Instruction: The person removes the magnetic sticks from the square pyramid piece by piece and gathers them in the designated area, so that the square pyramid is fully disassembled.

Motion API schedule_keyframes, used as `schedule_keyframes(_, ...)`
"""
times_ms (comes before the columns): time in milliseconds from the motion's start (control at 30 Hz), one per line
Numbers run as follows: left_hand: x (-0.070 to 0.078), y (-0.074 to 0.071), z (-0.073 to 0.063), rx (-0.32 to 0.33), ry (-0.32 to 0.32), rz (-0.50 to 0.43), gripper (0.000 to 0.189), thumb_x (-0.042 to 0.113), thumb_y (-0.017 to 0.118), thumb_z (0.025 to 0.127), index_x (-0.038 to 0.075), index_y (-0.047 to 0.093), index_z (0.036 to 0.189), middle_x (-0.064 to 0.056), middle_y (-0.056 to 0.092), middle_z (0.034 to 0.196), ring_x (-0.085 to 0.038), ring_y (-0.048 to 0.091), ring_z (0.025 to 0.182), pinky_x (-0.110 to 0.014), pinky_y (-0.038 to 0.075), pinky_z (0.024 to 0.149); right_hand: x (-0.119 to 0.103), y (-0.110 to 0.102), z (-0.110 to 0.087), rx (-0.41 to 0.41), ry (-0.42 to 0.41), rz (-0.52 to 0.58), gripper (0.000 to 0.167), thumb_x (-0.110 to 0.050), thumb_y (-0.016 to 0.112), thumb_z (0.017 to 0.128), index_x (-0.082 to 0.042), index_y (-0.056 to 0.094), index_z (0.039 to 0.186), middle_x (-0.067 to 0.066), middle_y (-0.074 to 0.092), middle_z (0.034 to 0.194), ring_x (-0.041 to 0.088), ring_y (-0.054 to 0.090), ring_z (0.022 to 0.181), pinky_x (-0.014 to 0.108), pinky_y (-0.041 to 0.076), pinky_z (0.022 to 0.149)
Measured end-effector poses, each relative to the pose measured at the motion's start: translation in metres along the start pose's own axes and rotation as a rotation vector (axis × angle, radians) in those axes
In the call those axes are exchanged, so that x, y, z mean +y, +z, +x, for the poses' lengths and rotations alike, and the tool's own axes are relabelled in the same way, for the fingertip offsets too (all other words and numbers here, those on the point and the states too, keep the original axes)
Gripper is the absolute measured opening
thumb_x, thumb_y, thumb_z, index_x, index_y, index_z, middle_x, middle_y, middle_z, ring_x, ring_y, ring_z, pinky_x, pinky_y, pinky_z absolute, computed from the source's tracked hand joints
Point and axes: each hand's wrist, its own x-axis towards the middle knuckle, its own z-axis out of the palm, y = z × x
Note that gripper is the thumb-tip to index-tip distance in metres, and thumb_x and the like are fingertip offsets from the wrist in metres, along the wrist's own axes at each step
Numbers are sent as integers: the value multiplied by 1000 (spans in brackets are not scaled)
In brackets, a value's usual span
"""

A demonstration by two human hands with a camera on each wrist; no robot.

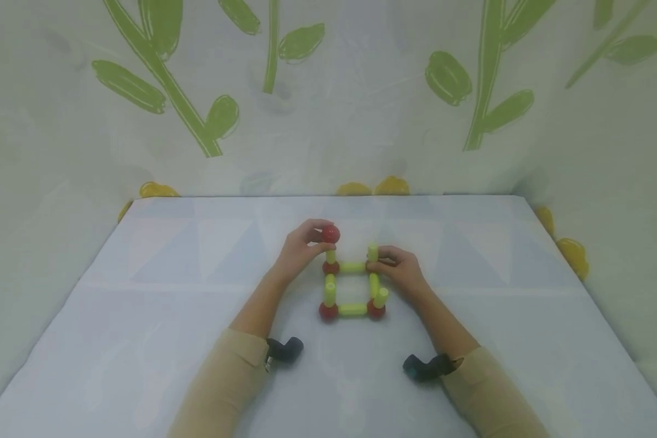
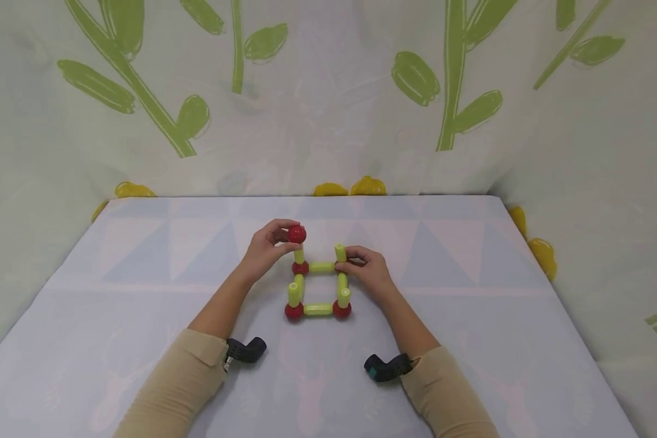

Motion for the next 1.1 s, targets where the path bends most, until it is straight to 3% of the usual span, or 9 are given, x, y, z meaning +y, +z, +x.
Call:
schedule_keyframes(267, -4, 1, 5, 18, -23, 42, 41, 15, 72, 84, 16, 57, 123, -2, 63, 111, -17, 62, 97, -39, 49, 93, 1, 0, 1, -3, -4, -5, 33, -24, 77, 78, -8, 67, 105, 8, 69, 104, 23, 62, 110, 39, 43, 101)
schedule_keyframes(600, -6, 4, 9, 66, -3, 84, 42, 16, 72, 83, 14, 58, 122, -3, 64, 109, -16, 61, 94, -40, 50, 93, 3, -1, 2, -12, 11, -21, 37, -29, 77, 77, -9, 67, 106, 8, 69, 105, 23, 60, 113, 40, 42, 102)
schedule_keyframes(867, -3, 1, 15, 135, 129, 64, 42, 4, 73, 80, 7, 59, 119, -10, 64, 110, -22, 65, 83, -29, 51, 80, 0, -2, 1, 0, 17, 6, 36, -27, 78, 77, -8, 68, 106, 8, 70, 104, 23, 61, 112, 39, 42, 102)
schedule_keyframes(1100, -14, -5, 17, 127, 26, 64, 44, 8, 72, 82, 9, 58, 123, -9, 63, 113, -23, 64, 91, -32, 52, 85, 0, -1, -1, 34, 33, -3, 36, -27, 78, 77, -8, 68, 107, 8, 69, 109, 24, 58, 117, 40, 42, 102)
